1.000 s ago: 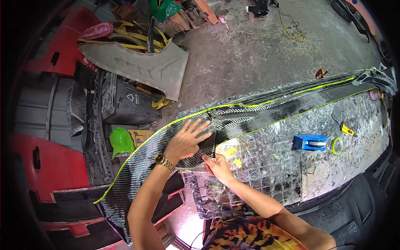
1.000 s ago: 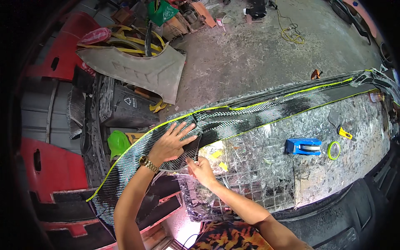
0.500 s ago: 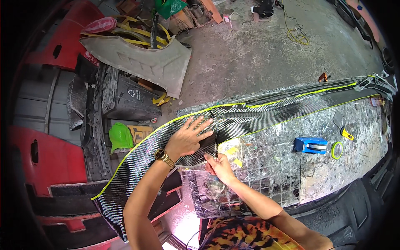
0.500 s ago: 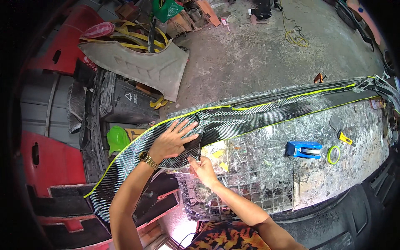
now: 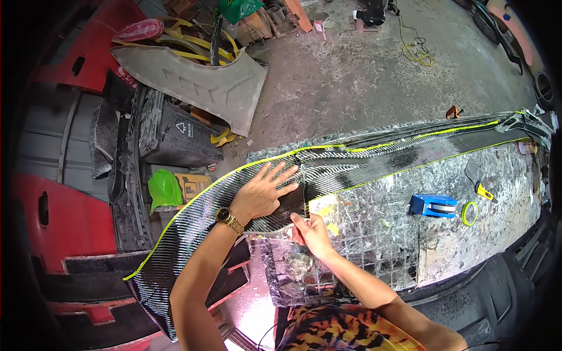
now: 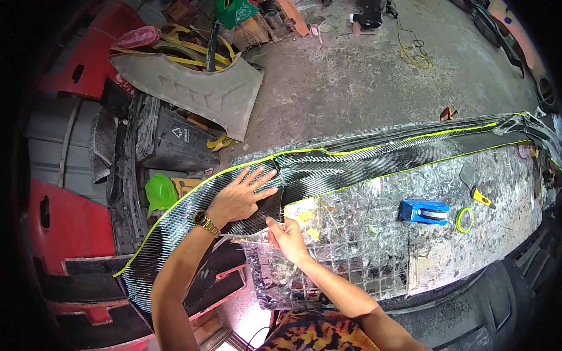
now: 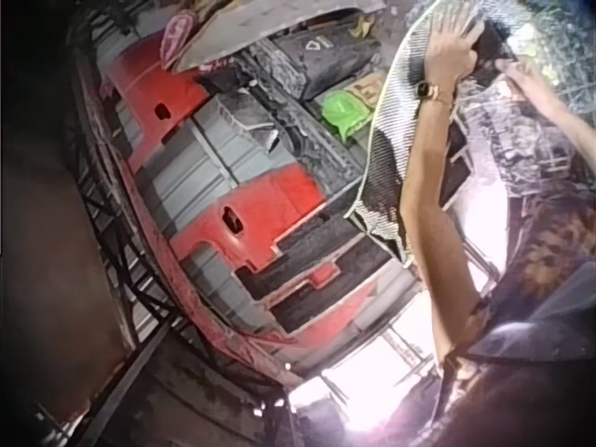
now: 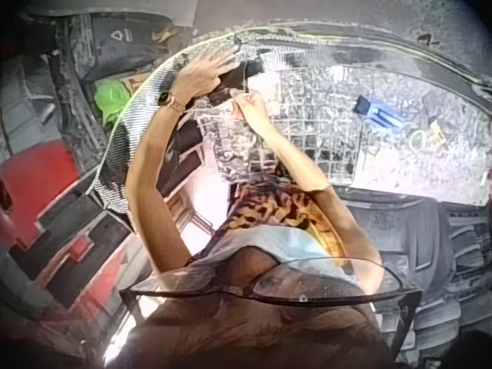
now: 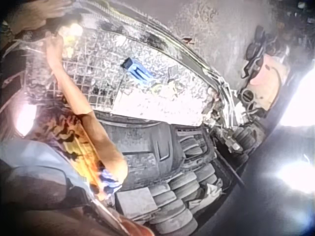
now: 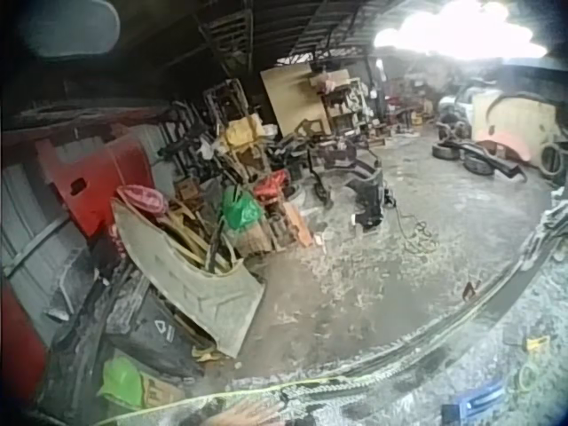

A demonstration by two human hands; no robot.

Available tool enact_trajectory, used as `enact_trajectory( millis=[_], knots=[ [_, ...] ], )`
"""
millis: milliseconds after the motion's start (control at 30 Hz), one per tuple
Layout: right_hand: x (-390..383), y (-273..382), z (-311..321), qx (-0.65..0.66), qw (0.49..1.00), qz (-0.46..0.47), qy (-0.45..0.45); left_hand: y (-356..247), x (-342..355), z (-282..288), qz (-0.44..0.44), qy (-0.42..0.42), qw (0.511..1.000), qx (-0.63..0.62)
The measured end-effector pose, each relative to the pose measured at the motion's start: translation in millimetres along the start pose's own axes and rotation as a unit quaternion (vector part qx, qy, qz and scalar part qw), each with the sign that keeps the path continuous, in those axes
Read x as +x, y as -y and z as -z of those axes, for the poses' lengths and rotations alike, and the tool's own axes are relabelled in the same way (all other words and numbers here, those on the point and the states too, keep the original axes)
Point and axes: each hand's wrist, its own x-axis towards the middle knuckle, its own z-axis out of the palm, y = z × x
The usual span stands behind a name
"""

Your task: The person positions and smooths a carbon fiber sheet onto a car body component by hand, pressing the material along its contours and edges.

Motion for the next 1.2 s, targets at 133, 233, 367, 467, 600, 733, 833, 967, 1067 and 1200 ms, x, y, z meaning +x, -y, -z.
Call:
enact_trajectory(
  millis=[133,233,367,467,600,733,833,967,1067,1200],
  knots=[
    [0,3,2,0.000,1.000,0.009,-0.009,0,2,-1,-0.002,-0.003,1.000,-0.002],
    [-2,6,3,0.010,1.000,0.012,-0.022,0,2,-2,-0.007,-0.022,1.000,-0.017],
    [-2,14,9,0.004,1.000,0.015,-0.023,1,0,-1,-0.008,-0.021,1.000,-0.013],
    [1,17,18,0.007,0.999,0.013,-0.033,-2,-1,3,-0.005,-0.024,1.000,-0.018],
    [8,21,26,-0.007,0.997,0.004,-0.071,-6,-7,19,0.007,0.006,1.000,-0.020],
    [12,27,28,-0.022,0.998,0.009,-0.063,-1,-22,14,0.004,0.035,0.999,-0.028],
    [14,29,29,-0.031,0.997,0.010,-0.064,-1,-24,8,0.009,0.032,0.999,-0.031],
    [15,28,32,-0.027,0.997,0.024,-0.067,2,-24,9,0.010,0.033,0.999,-0.038],
    [13,26,32,-0.034,0.997,0.019,-0.066,3,-23,9,0.007,0.044,0.998,-0.032],
    [7,37,32,-0.074,0.995,-0.001,-0.069,3,-24,8,0.003,0.042,0.999,-0.017]
  ],
)
